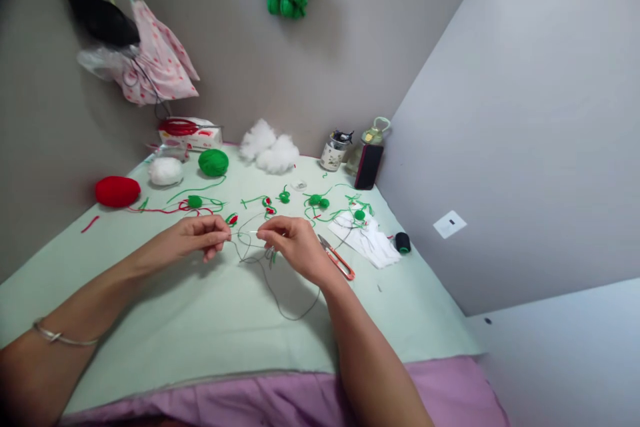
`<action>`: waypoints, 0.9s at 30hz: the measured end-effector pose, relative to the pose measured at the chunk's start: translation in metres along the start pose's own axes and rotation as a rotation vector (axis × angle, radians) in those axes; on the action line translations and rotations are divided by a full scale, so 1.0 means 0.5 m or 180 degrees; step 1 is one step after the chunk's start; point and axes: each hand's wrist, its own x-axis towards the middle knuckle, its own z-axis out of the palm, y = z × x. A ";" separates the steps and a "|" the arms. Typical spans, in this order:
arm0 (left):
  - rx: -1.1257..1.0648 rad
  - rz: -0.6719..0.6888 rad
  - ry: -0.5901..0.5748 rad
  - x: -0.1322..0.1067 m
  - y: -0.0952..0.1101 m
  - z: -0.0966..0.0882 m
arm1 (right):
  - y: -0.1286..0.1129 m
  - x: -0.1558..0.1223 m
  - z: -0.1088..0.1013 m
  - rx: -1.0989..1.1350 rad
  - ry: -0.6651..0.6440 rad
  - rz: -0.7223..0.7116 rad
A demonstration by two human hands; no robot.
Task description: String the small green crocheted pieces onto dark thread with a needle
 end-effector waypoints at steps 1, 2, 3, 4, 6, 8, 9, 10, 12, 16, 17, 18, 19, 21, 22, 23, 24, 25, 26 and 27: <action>-0.0006 -0.0002 -0.0001 0.001 -0.001 0.001 | -0.002 0.001 -0.001 0.0080 0.0018 0.0006; 0.0001 0.0009 -0.0004 0.002 -0.003 0.001 | -0.005 0.001 -0.003 0.0174 0.0076 -0.0015; 0.0017 0.0031 -0.0002 0.003 -0.006 0.000 | -0.008 0.001 -0.007 0.0275 0.0168 -0.0049; 0.0033 0.0059 0.0011 0.003 -0.008 -0.002 | -0.012 0.000 -0.012 0.0366 0.0275 -0.0094; 0.0080 0.0098 0.0068 0.002 -0.008 -0.009 | -0.020 -0.003 -0.027 0.0437 0.0488 -0.0197; 0.0152 0.0112 0.0131 -0.003 -0.001 -0.020 | -0.028 -0.007 -0.049 0.0338 0.0657 -0.0259; 0.0205 0.0132 0.0169 -0.007 0.004 -0.027 | -0.032 -0.010 -0.062 0.0263 0.0745 -0.0281; 0.0275 0.0166 0.0219 -0.013 0.010 -0.034 | -0.035 -0.014 -0.075 0.0175 0.0852 -0.0309; 0.0436 0.0266 0.0374 -0.030 0.022 -0.053 | -0.043 -0.023 -0.104 -0.0019 0.1114 -0.0419; 0.0854 0.0279 0.0886 -0.077 0.027 -0.104 | -0.060 -0.056 -0.169 -0.0546 0.1748 -0.0699; 0.0960 0.0238 0.1057 -0.089 0.025 -0.119 | -0.065 -0.069 -0.186 -0.0695 0.1936 -0.0733; 0.1060 0.0190 0.1239 -0.101 0.022 -0.132 | -0.069 -0.082 -0.202 -0.0842 0.2118 -0.0736; 0.1157 0.0114 0.1412 -0.112 0.020 -0.145 | -0.074 -0.097 -0.218 -0.0967 0.2305 -0.0739; 0.1266 0.0016 0.1686 -0.127 0.016 -0.166 | -0.081 -0.124 -0.248 -0.1131 0.2583 -0.0709; 0.1273 -0.0007 0.1818 -0.131 0.014 -0.174 | -0.083 -0.136 -0.262 -0.1182 0.2671 -0.0696; 0.1272 -0.0026 0.1954 -0.133 0.013 -0.181 | -0.084 -0.146 -0.277 -0.1237 0.2712 -0.0665; 0.1277 -0.0041 0.2100 -0.133 0.011 -0.187 | -0.085 -0.155 -0.291 -0.1299 0.2726 -0.0624; 0.1313 -0.0061 0.2258 -0.131 0.008 -0.192 | -0.085 -0.163 -0.305 -0.1361 0.2741 -0.0576; 0.1372 -0.0085 0.2400 -0.129 0.004 -0.199 | -0.086 -0.169 -0.319 -0.1419 0.2766 -0.0514; 0.1448 -0.0101 0.2527 -0.127 -0.002 -0.205 | -0.087 -0.175 -0.333 -0.1462 0.2821 -0.0458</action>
